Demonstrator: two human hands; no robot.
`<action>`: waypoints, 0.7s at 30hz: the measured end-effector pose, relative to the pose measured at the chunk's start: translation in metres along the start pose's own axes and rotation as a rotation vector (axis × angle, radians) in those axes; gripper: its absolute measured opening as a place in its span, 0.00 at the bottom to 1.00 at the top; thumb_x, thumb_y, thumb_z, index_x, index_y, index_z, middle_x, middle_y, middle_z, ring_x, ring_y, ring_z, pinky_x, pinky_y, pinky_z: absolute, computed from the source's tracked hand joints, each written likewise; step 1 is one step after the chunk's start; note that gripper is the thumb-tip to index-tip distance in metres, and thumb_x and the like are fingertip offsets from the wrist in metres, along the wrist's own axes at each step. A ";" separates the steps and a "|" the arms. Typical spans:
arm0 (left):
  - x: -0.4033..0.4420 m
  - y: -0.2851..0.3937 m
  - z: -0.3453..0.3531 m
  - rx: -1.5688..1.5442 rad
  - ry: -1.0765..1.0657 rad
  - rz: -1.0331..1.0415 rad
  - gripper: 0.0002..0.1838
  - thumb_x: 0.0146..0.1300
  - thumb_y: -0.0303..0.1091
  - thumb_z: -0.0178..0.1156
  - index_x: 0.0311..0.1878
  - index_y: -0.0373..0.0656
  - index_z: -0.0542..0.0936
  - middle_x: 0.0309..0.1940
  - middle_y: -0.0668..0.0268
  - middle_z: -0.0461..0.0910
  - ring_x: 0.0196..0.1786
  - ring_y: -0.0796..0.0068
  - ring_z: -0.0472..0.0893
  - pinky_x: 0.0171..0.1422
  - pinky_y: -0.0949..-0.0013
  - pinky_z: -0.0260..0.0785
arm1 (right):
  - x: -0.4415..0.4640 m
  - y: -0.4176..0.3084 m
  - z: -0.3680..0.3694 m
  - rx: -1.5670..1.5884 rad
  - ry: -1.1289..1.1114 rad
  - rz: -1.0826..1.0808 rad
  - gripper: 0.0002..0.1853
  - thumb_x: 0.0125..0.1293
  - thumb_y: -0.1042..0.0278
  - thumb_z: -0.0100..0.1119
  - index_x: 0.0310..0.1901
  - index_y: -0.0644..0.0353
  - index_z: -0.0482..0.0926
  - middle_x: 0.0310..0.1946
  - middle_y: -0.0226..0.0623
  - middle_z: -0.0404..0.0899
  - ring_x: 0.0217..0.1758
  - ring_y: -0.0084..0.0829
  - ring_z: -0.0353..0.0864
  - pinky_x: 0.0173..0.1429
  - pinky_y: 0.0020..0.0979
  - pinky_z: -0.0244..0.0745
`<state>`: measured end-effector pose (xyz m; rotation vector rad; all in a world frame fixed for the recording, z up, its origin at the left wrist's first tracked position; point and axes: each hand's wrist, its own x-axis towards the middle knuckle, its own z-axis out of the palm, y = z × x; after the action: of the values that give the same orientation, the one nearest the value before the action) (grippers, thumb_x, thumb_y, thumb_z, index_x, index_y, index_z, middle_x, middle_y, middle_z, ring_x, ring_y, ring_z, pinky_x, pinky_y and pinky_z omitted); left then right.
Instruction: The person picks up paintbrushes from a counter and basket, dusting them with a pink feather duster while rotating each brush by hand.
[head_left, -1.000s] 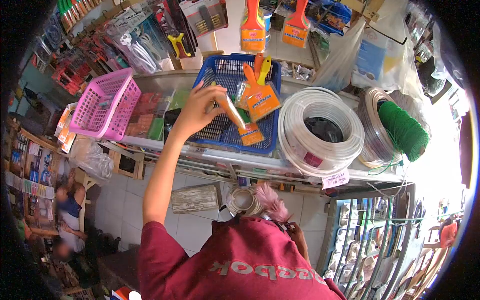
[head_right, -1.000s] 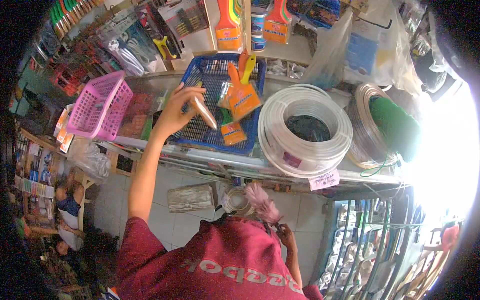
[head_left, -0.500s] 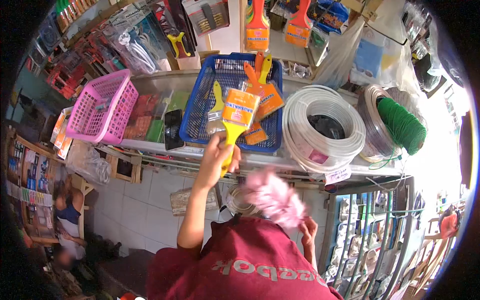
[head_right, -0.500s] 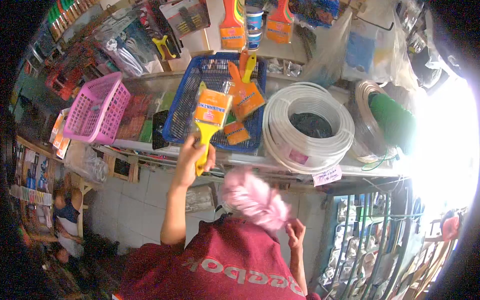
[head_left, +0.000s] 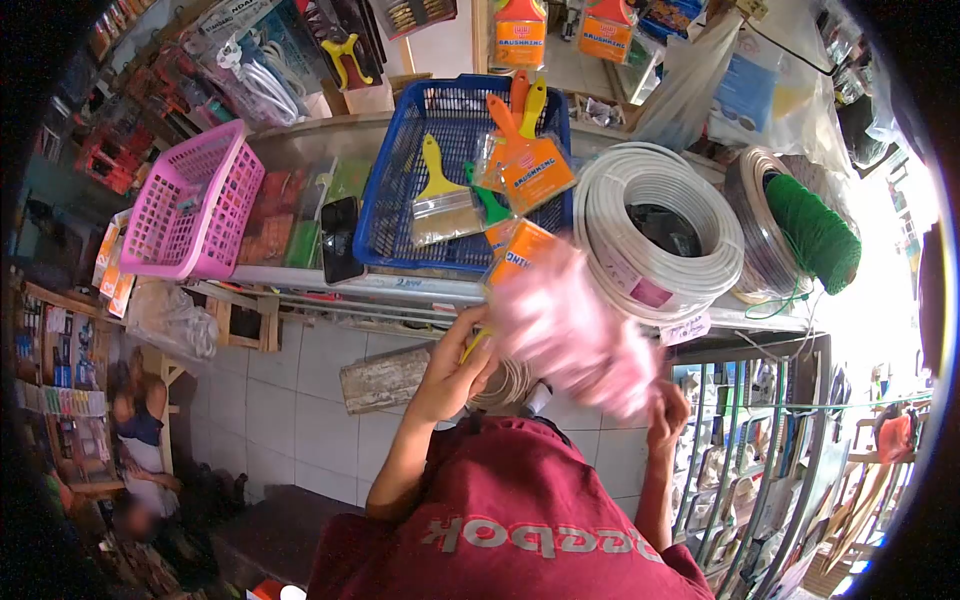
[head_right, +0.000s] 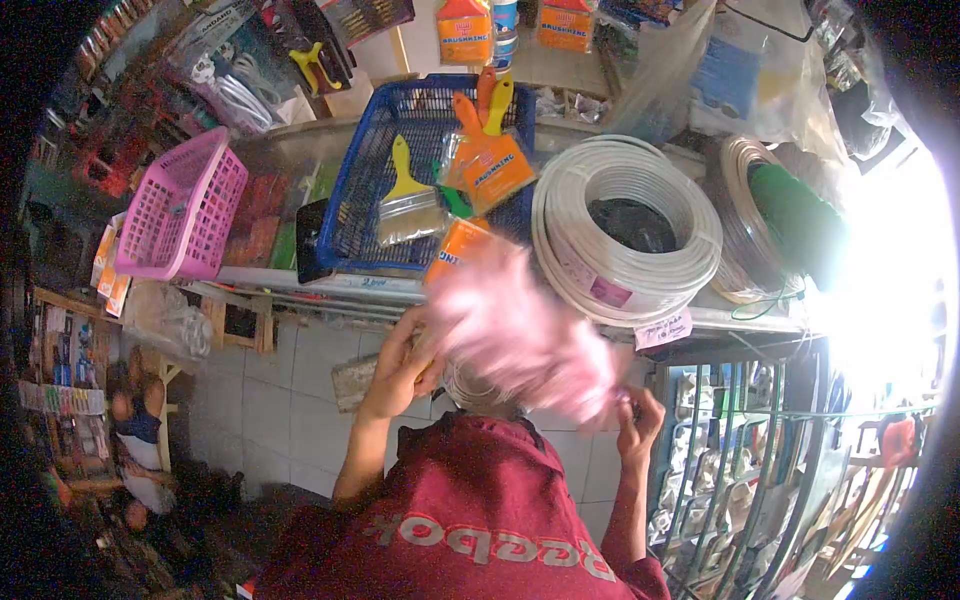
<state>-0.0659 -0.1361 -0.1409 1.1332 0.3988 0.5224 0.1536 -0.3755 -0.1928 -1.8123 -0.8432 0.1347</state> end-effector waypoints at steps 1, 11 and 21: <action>0.000 0.001 0.001 -0.012 -0.009 -0.012 0.21 0.70 0.38 0.47 0.63 0.42 0.61 0.17 0.76 0.60 0.17 0.91 0.57 0.18 0.83 0.48 | -0.002 0.017 0.000 0.086 0.092 0.049 0.19 0.60 0.55 0.56 0.30 0.69 0.76 0.17 0.30 0.69 0.21 0.19 0.63 0.25 0.25 0.57; 0.000 0.005 0.004 0.091 -0.049 0.025 0.20 0.70 0.37 0.48 0.60 0.38 0.65 0.23 0.75 0.67 0.22 0.90 0.63 0.24 0.82 0.54 | 0.006 0.021 -0.003 -0.015 0.007 0.050 0.23 0.58 0.50 0.57 0.30 0.68 0.77 0.19 0.35 0.72 0.22 0.24 0.67 0.27 0.26 0.59; 0.000 0.004 0.005 0.119 -0.002 -0.041 0.21 0.70 0.38 0.49 0.62 0.39 0.64 0.24 0.76 0.63 0.25 0.89 0.61 0.27 0.82 0.53 | 0.013 0.004 -0.014 -0.111 -0.099 -0.078 0.21 0.62 0.53 0.55 0.31 0.69 0.76 0.18 0.31 0.70 0.21 0.21 0.64 0.26 0.24 0.55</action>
<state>-0.0641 -0.1387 -0.1356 1.2376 0.4553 0.4668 0.1716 -0.3791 -0.1873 -1.8859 -1.0069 0.1303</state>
